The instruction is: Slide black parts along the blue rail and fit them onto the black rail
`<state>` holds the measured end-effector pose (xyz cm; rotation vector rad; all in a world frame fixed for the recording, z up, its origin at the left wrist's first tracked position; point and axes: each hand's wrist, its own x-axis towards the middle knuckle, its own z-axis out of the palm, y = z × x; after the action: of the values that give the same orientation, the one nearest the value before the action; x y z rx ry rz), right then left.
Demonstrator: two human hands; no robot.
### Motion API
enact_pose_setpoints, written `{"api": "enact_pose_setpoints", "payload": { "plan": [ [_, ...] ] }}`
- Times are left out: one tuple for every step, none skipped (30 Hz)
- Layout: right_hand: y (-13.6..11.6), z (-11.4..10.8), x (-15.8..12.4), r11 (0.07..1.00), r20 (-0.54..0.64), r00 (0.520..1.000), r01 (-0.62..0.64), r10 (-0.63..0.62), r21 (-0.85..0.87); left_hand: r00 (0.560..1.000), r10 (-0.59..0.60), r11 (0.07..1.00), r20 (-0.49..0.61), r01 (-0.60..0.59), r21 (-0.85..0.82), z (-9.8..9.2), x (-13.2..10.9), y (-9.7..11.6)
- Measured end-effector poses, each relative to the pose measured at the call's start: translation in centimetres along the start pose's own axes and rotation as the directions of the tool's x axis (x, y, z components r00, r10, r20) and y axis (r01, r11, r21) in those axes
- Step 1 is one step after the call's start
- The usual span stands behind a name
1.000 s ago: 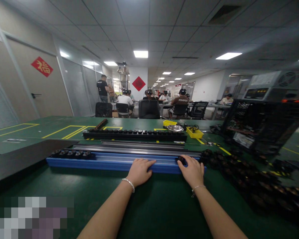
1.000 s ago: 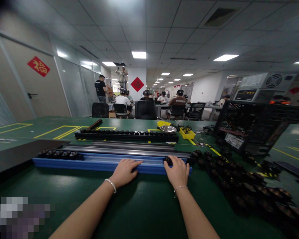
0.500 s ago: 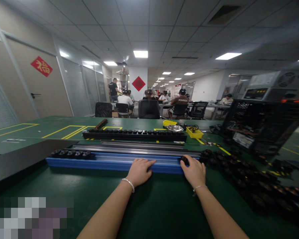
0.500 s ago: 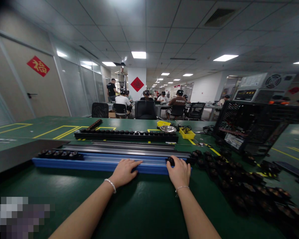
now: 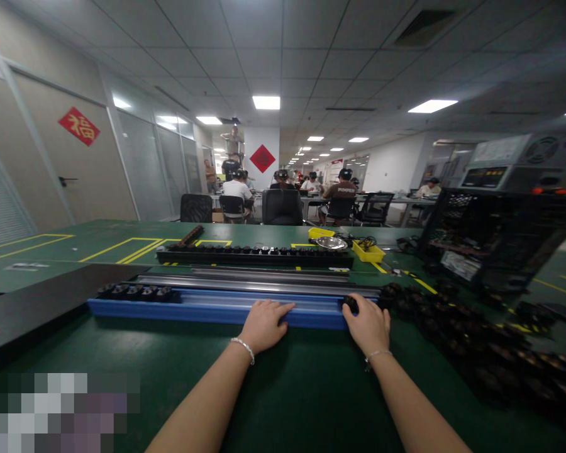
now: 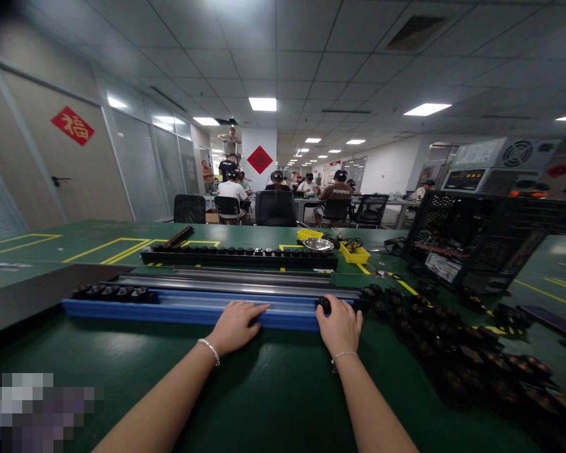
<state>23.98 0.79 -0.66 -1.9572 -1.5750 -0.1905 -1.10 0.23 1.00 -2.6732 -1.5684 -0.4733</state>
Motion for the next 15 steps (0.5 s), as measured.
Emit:
{"api": "enact_pose_setpoints", "payload": {
  "plan": [
    [0.04, -0.03, 0.05, 1.0, 0.007, 1.0, -0.009, 0.009, 0.002, 1.0, -0.002, 1.0, 0.001, 0.002, -0.001, -0.01, -0.01, -0.01],
    [0.1, -0.06, 0.11, 1.0, 0.012, 1.0, -0.019, 0.019, 0.002, 1.0, -0.004, 1.0, 0.002, 0.004, -0.003, -0.01, -0.01, -0.01],
    [0.18, -0.1, 0.18, 1.0, 0.016, 0.999, -0.028, 0.028, 0.002, 1.0, -0.005, 1.0, 0.002, 0.005, -0.005, -0.01, -0.02, -0.02],
    [0.27, -0.15, 0.25, 0.999, 0.019, 0.999, -0.036, 0.035, 0.001, 1.0, -0.005, 1.0, 0.002, 0.005, -0.008, -0.01, -0.02, -0.03],
    [0.36, -0.21, 0.32, 0.999, 0.021, 0.999, -0.04, 0.04, -0.002, 1.0, -0.003, 1.0, 0.001, 0.003, -0.01, 0.0, -0.02, -0.04],
    [0.44, -0.27, 0.39, 0.999, 0.024, 0.999, -0.041, 0.042, -0.004, 1.0, -0.001, 1.0, -0.002, 0.001, -0.012, 0.02, -0.01, -0.05],
    [0.5, -0.32, 0.43, 0.999, 0.027, 0.999, -0.041, 0.041, -0.005, 1.0, 0.002, 1.0, -0.005, -0.003, -0.014, 0.04, 0.0, -0.07],
    [0.53, -0.36, 0.46, 0.999, 0.029, 0.999, -0.04, 0.041, -0.007, 1.0, 0.004, 1.0, -0.007, -0.004, -0.015, 0.07, 0.01, -0.09],
    [0.54, -0.38, 0.47, 0.999, 0.028, 0.999, -0.041, 0.041, -0.008, 1.0, 0.004, 1.0, -0.009, -0.004, -0.014, 0.09, 0.02, -0.1],
    [0.54, -0.39, 0.46, 0.999, 0.024, 0.999, -0.042, 0.042, -0.008, 1.0, 0.003, 1.0, -0.01, -0.003, -0.013, 0.12, 0.03, -0.12],
    [0.52, -0.39, 0.44, 0.999, 0.021, 0.999, -0.045, 0.045, -0.008, 1.0, 0.002, 1.0, -0.011, -0.002, -0.013, 0.14, 0.04, -0.13],
    [0.49, -0.37, 0.41, 0.999, 0.019, 0.999, -0.051, 0.051, -0.008, 1.0, 0.002, 1.0, -0.011, -0.002, -0.012, 0.17, 0.05, -0.15],
    [0.46, -0.35, 0.38, 0.998, 0.019, 0.998, -0.06, 0.06, -0.009, 1.0, 0.006, 1.0, -0.012, -0.006, -0.013, 0.19, 0.05, -0.16],
    [0.44, -0.33, 0.35, 0.997, 0.022, 0.997, -0.073, 0.073, -0.008, 1.0, 0.01, 1.0, -0.013, -0.01, -0.015, 0.21, 0.06, -0.18],
    [0.44, -0.32, 0.32, 0.996, 0.025, 0.995, -0.092, 0.093, -0.007, 1.0, 0.015, 1.0, -0.014, -0.016, -0.015, 0.22, 0.06, -0.19]
  ]
}}
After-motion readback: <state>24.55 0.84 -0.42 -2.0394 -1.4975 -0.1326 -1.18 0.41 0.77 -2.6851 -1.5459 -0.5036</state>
